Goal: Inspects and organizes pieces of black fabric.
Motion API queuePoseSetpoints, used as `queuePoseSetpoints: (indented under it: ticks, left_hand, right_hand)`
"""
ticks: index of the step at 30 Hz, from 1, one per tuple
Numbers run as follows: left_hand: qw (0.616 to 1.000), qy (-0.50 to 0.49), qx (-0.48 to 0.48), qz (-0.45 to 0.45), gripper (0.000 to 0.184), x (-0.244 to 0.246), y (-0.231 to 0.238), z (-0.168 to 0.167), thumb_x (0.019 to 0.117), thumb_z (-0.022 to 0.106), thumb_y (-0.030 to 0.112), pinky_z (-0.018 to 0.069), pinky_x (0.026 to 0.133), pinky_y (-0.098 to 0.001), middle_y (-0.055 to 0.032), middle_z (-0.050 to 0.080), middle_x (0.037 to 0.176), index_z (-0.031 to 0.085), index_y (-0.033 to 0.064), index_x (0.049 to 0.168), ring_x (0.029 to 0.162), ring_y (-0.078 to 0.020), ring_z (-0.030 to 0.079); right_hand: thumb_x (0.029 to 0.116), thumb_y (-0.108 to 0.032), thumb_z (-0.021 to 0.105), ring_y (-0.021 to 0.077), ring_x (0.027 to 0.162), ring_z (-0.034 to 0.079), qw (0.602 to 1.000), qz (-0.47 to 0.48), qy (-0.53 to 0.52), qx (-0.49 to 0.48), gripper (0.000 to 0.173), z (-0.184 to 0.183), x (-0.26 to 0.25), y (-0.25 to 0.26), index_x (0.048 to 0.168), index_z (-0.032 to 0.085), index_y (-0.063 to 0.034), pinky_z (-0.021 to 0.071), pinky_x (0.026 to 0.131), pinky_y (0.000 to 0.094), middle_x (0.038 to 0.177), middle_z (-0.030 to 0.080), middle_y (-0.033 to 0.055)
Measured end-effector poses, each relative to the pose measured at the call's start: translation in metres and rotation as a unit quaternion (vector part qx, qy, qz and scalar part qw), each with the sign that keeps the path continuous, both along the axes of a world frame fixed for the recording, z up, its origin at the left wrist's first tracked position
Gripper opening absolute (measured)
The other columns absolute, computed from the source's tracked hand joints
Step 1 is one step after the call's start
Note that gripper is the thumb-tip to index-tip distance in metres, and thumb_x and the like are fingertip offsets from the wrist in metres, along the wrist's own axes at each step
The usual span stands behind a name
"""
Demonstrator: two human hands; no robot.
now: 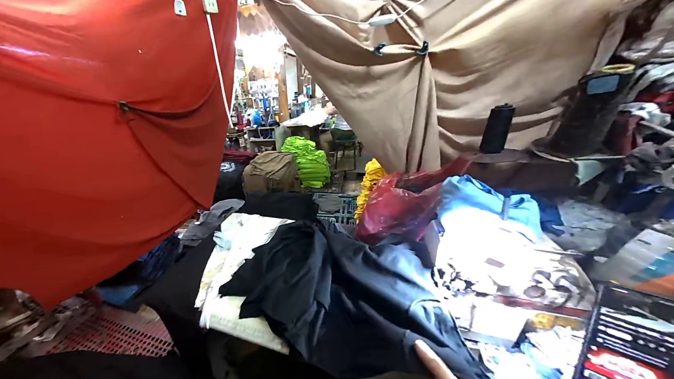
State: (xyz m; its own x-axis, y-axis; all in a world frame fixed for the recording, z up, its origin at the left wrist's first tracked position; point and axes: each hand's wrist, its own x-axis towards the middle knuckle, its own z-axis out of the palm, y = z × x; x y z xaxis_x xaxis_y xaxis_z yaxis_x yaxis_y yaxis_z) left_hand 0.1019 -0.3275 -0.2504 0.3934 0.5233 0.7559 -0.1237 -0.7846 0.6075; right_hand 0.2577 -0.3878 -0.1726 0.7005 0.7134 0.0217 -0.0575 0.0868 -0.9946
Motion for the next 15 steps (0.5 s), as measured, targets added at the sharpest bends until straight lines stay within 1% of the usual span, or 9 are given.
queuePoseSetpoints:
  ticks: [2,4,5,6,8,10,11,13,15]
  left_hand:
    - [0.995,0.005,0.019,0.101,0.074,-0.013,0.022,-0.021,0.076,0.08,0.066,0.0416,0.112,-0.0414,-0.0149,0.059,0.128,0.057,0.0151,0.124,0.129,-0.0247,0.054]
    - [0.982,0.034,0.024,0.186,0.094,-0.02,0.046,-0.025,0.0702,0.083,0.066,0.0394,0.113,-0.0566,-0.0278,0.05,0.145,0.053,0.0087,0.138,0.138,-0.04,0.047]
    - [0.973,0.056,0.023,0.223,0.103,-0.02,0.062,-0.023,0.0659,0.088,0.061,0.0382,0.11,-0.065,-0.0334,0.045,0.149,0.052,0.0026,0.142,0.138,-0.0481,0.045]
    - [0.959,0.084,0.023,0.268,0.108,-0.018,0.081,-0.022,0.0614,0.091,0.056,0.0376,0.107,-0.0696,-0.0344,0.041,0.152,0.05,0.0017,0.145,0.139,-0.0518,0.043]
    - [0.934,0.127,-0.007,0.335,0.109,-0.015,0.119,-0.016,0.0552,0.094,0.031,0.0335,0.106,-0.0755,-0.031,0.036,0.157,0.048,0.006,0.151,0.142,-0.055,0.037]
    - [0.919,0.175,-0.05,0.35,0.089,-0.02,0.151,-0.003,0.0629,0.09,0.015,0.0302,0.107,-0.0759,-0.0243,0.04,0.158,0.057,0.0148,0.146,0.145,-0.0539,0.033]
    - [0.918,0.201,-0.082,0.331,0.069,-0.027,0.164,0.011,0.0701,0.085,0.01,0.0298,0.109,-0.0737,-0.0206,0.046,0.155,0.068,0.0186,0.136,0.145,-0.0511,0.034]
    - [0.923,0.243,-0.109,0.277,0.033,-0.047,0.183,0.051,0.0848,0.075,0.007,0.0382,0.11,-0.0625,-0.0138,0.062,0.14,0.078,0.0175,0.115,0.136,-0.0403,0.049]
    - [0.943,0.217,-0.072,0.241,0.021,-0.075,0.193,0.109,0.094,0.068,0.007,0.0473,0.106,-0.0565,-0.0152,0.071,0.122,0.078,0.0083,0.112,0.119,-0.0345,0.064]
  right_hand:
    - [0.1026,-0.016,0.057,0.0037,0.107,0.067,0.996,0.003,0.021,0.089,0.03,0.018,0.006,-0.007,0.124,0.058,0.0046,0.0545,0.1,0.0279,0.112,0.072,0.0018]
    - [0.1019,-0.015,0.056,0.0054,0.105,0.069,0.988,0.024,0.011,0.15,0.027,0.041,0.01,-0.014,0.123,0.058,0.001,0.0556,0.1,0.0296,0.109,0.074,-0.0015]
    - [0.1021,-0.016,0.057,0.007,0.105,0.069,0.985,0.037,-0.001,0.17,0.027,0.055,0.011,-0.017,0.123,0.059,0.0006,0.0554,0.101,0.0309,0.11,0.074,-0.0009]
    - [0.1022,-0.018,0.058,0.0082,0.108,0.069,0.981,0.051,-0.019,0.184,0.029,0.069,0.013,-0.018,0.124,0.06,0.0004,0.0546,0.103,0.0318,0.112,0.074,0.0]
    - [0.1004,-0.023,0.063,0.0105,0.108,0.069,0.974,0.067,-0.064,0.208,0.031,0.097,0.02,-0.017,0.122,0.062,-0.0014,0.0544,0.103,0.0337,0.112,0.074,0.0015]
    - [0.0953,-0.037,0.07,0.0095,0.105,0.069,0.964,0.079,-0.124,0.222,0.035,0.129,0.031,-0.017,0.117,0.067,-0.0101,0.0566,0.098,0.033,0.109,0.074,-0.0015]
    - [0.0932,-0.045,0.072,0.0069,0.102,0.069,0.958,0.087,-0.157,0.224,0.035,0.148,0.037,-0.019,0.114,0.071,-0.0175,0.0577,0.094,0.031,0.107,0.074,-0.0051]
    - [0.0925,-0.052,0.07,0.0024,0.094,0.069,0.945,0.091,-0.214,0.23,0.03,0.191,0.046,-0.026,0.108,0.071,-0.0263,0.0592,0.086,0.0254,0.101,0.073,-0.0104]
    - [0.0972,-0.048,0.063,-0.0001,0.09,0.067,0.929,0.086,-0.261,0.248,0.027,0.231,0.06,-0.031,0.108,0.069,-0.0248,0.0578,0.083,0.0206,0.098,0.071,-0.0118]
